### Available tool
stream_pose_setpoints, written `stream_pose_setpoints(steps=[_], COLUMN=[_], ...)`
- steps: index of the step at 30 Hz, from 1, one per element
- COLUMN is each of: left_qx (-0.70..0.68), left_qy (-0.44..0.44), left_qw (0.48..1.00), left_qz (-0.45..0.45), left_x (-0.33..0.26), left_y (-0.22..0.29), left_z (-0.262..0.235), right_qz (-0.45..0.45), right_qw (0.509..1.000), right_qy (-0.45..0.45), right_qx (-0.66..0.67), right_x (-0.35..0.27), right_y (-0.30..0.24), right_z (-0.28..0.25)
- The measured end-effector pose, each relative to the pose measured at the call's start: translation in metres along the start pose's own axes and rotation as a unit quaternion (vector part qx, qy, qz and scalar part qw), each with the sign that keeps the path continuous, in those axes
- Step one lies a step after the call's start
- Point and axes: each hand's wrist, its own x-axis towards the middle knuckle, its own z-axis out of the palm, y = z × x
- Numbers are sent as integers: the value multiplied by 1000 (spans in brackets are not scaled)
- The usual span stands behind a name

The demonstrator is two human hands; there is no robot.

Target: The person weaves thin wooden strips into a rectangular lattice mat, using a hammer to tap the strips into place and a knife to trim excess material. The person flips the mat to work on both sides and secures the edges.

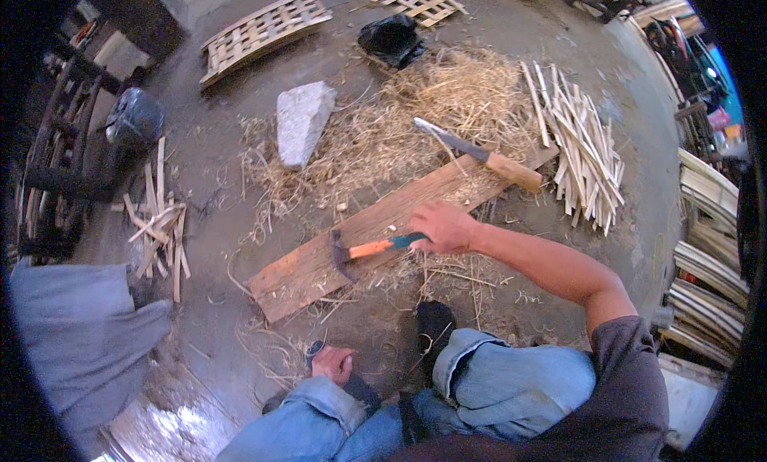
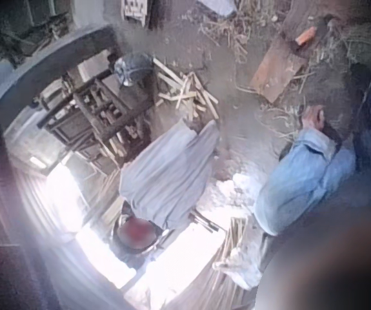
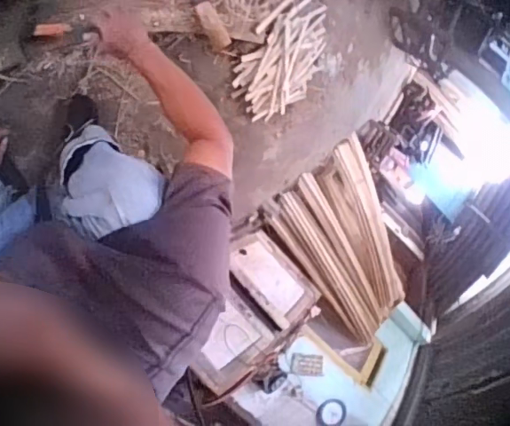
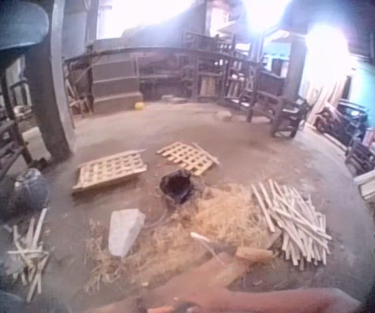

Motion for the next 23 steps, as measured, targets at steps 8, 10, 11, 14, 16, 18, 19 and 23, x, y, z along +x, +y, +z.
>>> stream_pose_setpoints(steps=[8, 10, 11, 14, 16, 18, 19, 23], left_qx=[-40, -38, -28, -1, 6, 6, -16, -47], left_qy=[31, 25, 20, 8, 8, -28, -127, -241], left_qw=[999, 999, 999, 1000, 1000, 999, 991, 968], left_qz=[-1, 14, 13, 6, 13, -16, -34, -49], left_x=[1, 4, 3, -5, -2, -18, -24, 34], left_y=[6, 6, 2, -8, -3, -19, -36, -10], left_z=[2, 1, -4, -11, -6, 5, 4, -7], right_qz=[213, 216, 224, 185, 169, 194, 218, 241], right_qw=[942, 952, 956, 968, 975, 975, 972, 961], right_qy=[115, 102, 111, 152, 110, 36, -5, 117], right_qx=[-233, -192, -153, -69, -91, -99, -91, -63], right_x=[-104, -116, -107, -78, -71, -55, -49, -90], right_y=[137, 148, 134, 76, 59, 49, 35, 4], right_z=[-68, -52, -45, -35, -24, -23, -36, -78])
